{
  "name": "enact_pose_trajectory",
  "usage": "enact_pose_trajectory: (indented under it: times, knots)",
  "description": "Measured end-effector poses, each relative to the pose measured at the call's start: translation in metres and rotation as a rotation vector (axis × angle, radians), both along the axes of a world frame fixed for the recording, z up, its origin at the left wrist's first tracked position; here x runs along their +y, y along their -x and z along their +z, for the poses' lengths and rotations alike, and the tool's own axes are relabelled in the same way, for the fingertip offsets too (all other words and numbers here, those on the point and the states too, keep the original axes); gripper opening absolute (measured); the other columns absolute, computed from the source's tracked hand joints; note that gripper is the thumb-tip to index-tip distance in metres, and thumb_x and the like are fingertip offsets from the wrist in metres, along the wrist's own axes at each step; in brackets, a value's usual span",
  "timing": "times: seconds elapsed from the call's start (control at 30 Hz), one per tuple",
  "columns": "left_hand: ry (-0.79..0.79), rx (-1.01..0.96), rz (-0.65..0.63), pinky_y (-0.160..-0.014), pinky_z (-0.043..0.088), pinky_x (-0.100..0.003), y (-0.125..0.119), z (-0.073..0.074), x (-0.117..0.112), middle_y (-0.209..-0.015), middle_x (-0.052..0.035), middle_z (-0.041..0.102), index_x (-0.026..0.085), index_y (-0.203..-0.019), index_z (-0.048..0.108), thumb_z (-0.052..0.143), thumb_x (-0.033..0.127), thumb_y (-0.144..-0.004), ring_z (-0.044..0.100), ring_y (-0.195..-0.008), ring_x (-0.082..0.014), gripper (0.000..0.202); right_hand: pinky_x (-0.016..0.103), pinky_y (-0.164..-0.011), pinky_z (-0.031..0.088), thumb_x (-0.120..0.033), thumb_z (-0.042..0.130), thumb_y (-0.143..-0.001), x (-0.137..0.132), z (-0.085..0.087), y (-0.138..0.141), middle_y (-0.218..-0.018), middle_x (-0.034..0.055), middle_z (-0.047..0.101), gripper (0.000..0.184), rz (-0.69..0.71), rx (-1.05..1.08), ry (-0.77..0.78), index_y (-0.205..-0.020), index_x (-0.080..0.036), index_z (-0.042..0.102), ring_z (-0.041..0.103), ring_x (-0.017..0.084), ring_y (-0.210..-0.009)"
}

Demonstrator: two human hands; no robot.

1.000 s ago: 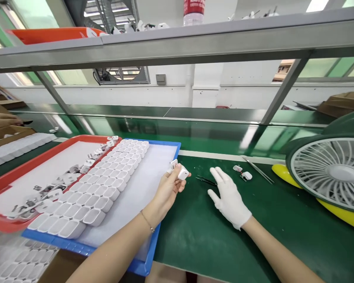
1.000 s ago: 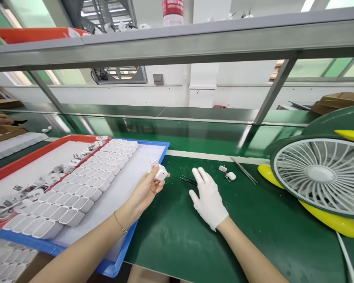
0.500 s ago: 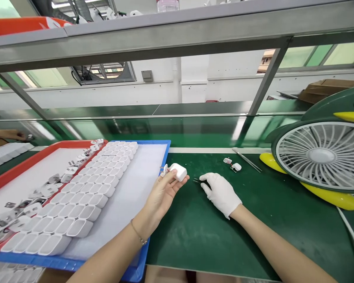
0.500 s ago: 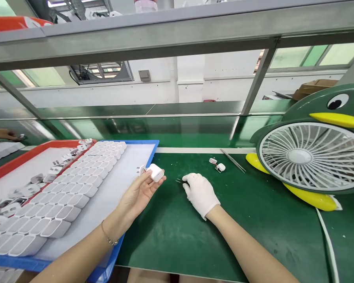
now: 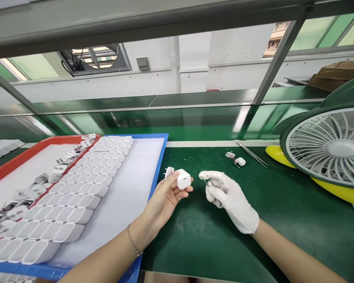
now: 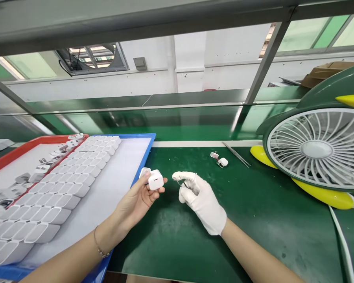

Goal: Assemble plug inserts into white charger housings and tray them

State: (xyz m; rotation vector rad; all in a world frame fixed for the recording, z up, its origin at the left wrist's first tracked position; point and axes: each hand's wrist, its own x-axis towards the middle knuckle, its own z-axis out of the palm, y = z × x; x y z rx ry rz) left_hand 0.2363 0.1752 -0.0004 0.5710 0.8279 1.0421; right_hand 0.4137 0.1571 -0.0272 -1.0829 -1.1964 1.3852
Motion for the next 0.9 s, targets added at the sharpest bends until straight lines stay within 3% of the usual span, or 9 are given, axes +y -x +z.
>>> enact_pose_trajectory:
  times: [0.13,0.23,0.37,0.53,0.9]
  knots:
    - [0.014,0.017,0.015,-0.054,0.056,-0.015,0.001,-0.001,0.003,-0.087,-0.0115,0.072,0.012,-0.090,0.063,0.059,0.025,-0.087,0.068,-0.063,-0.0127,0.013,0.022,-0.044,0.024,-0.019,0.050,-0.078,0.001,0.001,-0.003,-0.059,-0.0043,0.049,0.042,0.021,-0.003,0.000,-0.119,-0.020,0.055,0.037,0.008,-0.050]
    - [0.012,0.014,-0.001,-0.056,0.056,-0.016,0.001,-0.001,0.002,-0.091,-0.0131,0.071,0.012,-0.091,0.062,0.058,0.023,-0.087,0.068,-0.066,-0.0136,0.012,0.021,-0.045,0.026,-0.022,0.049,-0.082,0.000,0.007,-0.001,-0.064,-0.0037,0.054,0.051,0.056,0.017,0.014,-0.132,-0.021,0.044,0.035,0.007,-0.048]
    - [0.002,-0.017,-0.054,-0.057,0.056,-0.017,-0.002,-0.002,-0.002,-0.091,-0.0117,0.071,0.013,-0.089,0.063,0.059,0.023,-0.087,0.068,-0.069,-0.0143,0.011,0.019,-0.039,0.024,-0.030,0.051,-0.083,-0.004,0.012,0.005,-0.062,-0.0033,0.058,0.050,0.068,0.069,0.066,-0.130,-0.017,0.038,0.031,0.005,-0.039]
    - [0.013,-0.001,-0.087,-0.057,0.056,-0.017,-0.005,-0.005,-0.003,-0.096,-0.0137,0.070,0.012,-0.091,0.065,0.058,0.025,-0.087,0.067,-0.070,-0.0145,0.015,0.015,-0.032,0.022,-0.030,0.051,-0.084,-0.009,0.010,0.011,-0.059,-0.0057,0.059,0.056,0.127,0.120,0.099,-0.134,-0.022,0.028,0.032,0.004,-0.031]
    - [-0.075,0.023,-0.131,-0.061,0.056,-0.019,-0.007,-0.003,-0.003,-0.092,-0.0093,0.070,0.013,-0.089,0.067,0.059,0.022,-0.087,0.066,-0.071,-0.0139,0.012,0.013,-0.032,0.025,-0.025,0.050,-0.085,-0.011,0.011,0.013,-0.057,-0.0060,0.058,0.054,0.124,0.105,0.114,-0.135,-0.020,0.030,0.034,0.003,-0.032]
